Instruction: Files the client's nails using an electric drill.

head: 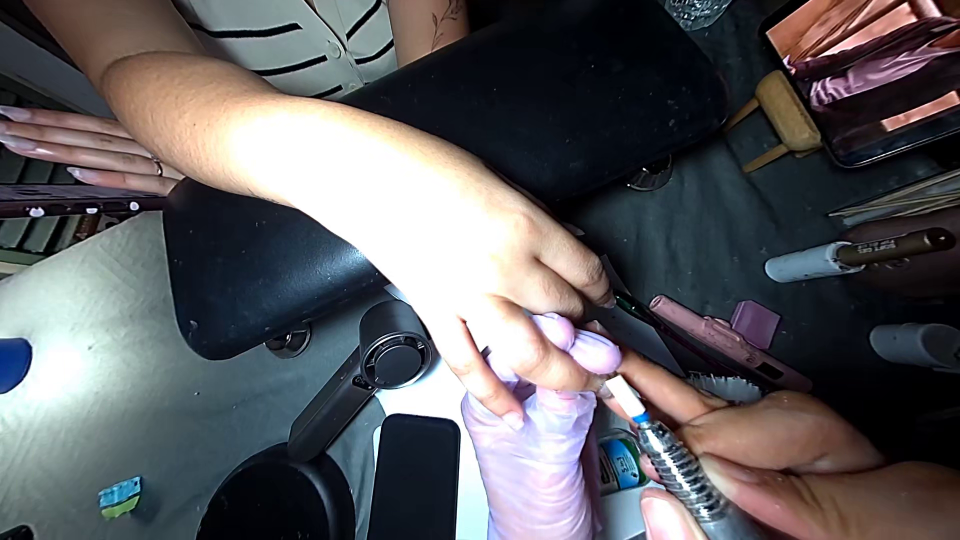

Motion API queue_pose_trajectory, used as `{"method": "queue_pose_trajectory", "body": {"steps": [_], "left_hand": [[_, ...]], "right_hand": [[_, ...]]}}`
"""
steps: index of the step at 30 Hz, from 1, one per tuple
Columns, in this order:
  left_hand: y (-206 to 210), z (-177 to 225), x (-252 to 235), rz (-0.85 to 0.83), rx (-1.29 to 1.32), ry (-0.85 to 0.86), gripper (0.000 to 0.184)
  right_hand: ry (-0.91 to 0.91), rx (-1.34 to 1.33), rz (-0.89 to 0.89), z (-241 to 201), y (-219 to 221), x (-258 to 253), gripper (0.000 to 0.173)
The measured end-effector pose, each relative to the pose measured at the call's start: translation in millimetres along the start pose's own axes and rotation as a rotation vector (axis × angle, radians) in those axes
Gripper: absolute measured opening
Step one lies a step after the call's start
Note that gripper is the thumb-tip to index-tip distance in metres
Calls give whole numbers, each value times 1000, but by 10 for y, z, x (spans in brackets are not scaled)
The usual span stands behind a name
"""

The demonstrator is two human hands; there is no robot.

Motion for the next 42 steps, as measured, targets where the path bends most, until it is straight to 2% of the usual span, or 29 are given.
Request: {"method": "queue_pose_trajectory", "body": {"steps": [6, 12, 14, 17, 21, 29, 34, 37, 39, 42], "left_hand": [[-19, -22, 21, 17, 22, -24, 14], [-25, -20, 22, 44, 15, -27, 13], [-14, -16, 15, 7, 19, -8, 12], [-14, -20, 17, -22, 38, 3, 11], [-39, -22, 29, 23, 30, -9, 13], [-40, -12, 26, -4, 4, 9, 16], [-53, -19, 32, 0, 2, -1, 16], [-6, -4, 14, 10, 3, 2, 10], [-7, -11, 12, 1, 26, 4, 10], [-27, -49, 9, -27, 70, -7, 14]], "right_hand": [[-14, -86, -10, 1, 0, -20, 14], [-29, -34, 6, -8, -3, 0, 16], [-28, -12, 31, -12, -8, 1, 14], [-20, -16, -8, -6, -2, 1, 14], [4, -18, -49, -3, 2, -5, 15], [94, -8, 5, 29, -20, -38, 14], [72, 4, 7, 11, -14, -40, 14], [60, 5, 10, 2, 3, -36, 16], [55, -18, 7, 5, -6, -33, 16], [116, -148, 112, 156, -146, -75, 11]]}}
Point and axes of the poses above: each hand's wrist, its own x-axis away from the middle knuckle, its own y-axis out of the palm, z = x × y, the point moved 9 cm from there along -x, towards the middle knuckle, and after that the axes turned 14 degrees about x, right-handed, at the moved point
